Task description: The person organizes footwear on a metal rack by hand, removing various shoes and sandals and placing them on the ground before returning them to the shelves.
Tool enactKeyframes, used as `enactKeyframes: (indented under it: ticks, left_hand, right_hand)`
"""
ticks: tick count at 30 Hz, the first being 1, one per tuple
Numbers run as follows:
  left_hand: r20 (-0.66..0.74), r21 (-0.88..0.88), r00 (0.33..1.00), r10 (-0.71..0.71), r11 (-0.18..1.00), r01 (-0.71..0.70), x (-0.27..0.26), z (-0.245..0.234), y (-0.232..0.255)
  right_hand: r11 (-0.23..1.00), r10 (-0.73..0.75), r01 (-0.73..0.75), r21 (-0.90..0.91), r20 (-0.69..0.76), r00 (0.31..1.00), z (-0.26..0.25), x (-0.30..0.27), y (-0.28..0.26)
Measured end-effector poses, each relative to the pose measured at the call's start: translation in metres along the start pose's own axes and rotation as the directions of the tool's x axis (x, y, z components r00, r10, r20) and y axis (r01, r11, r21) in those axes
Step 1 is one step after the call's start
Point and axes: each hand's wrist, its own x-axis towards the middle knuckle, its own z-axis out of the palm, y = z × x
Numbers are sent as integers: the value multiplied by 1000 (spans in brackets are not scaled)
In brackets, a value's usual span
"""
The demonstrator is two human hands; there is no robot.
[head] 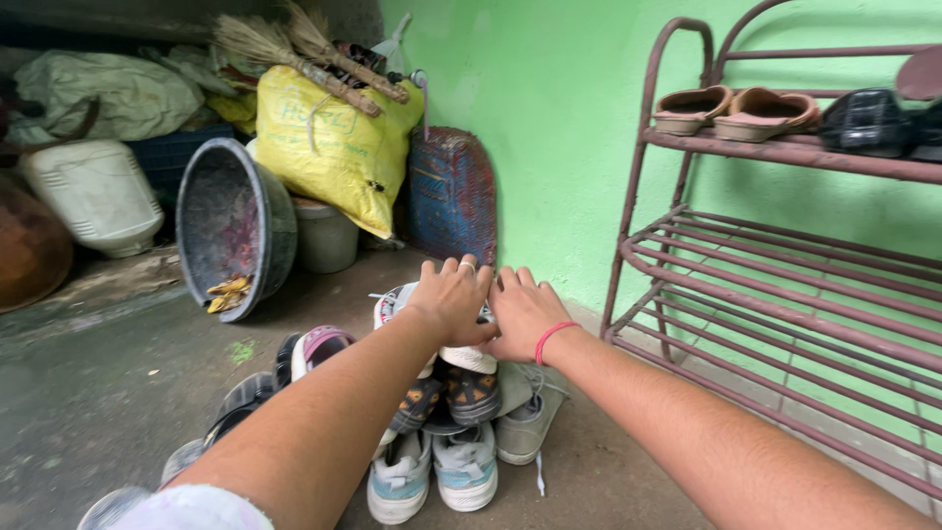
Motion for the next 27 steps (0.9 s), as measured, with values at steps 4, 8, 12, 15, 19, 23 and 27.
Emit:
enactKeyframes:
  ticks: [4, 8, 12, 15, 19, 23, 27]
  left_hand:
    - [-189, -73, 982, 28, 996, -42, 37, -22, 15]
    - [-323, -172, 946, 26, 981, -85, 89, -63, 44]
    - [-523, -271, 852, 21, 944, -189, 140, -110, 90]
    - [-575, -323, 818, 27, 911, -257, 172, -144, 132]
    - [-588, -328, 805, 77, 887, -324, 205, -188, 182]
    - [-411, -314, 898, 159, 900, -303, 236, -216, 223]
    - [-206, -445, 962, 178, 858, -254, 261, -208, 246]
  right_hand:
    - [995, 73, -76, -60, -41, 996, -26, 6, 43]
    - [972, 159, -187, -143, -185, 970, -71, 0, 102]
    - [925, 179, -294, -241, -405, 897, -123, -22, 163]
    - [827, 130, -371, -423, -499, 857, -149, -46, 209]
    - [775, 154, -485, -405, -624, 766, -166, -73, 267]
    - [748, 341, -587, -309, -581, 739, -176, -88, 312]
    - [723, 416, -596, -349, -470, 779, -177, -90, 316]
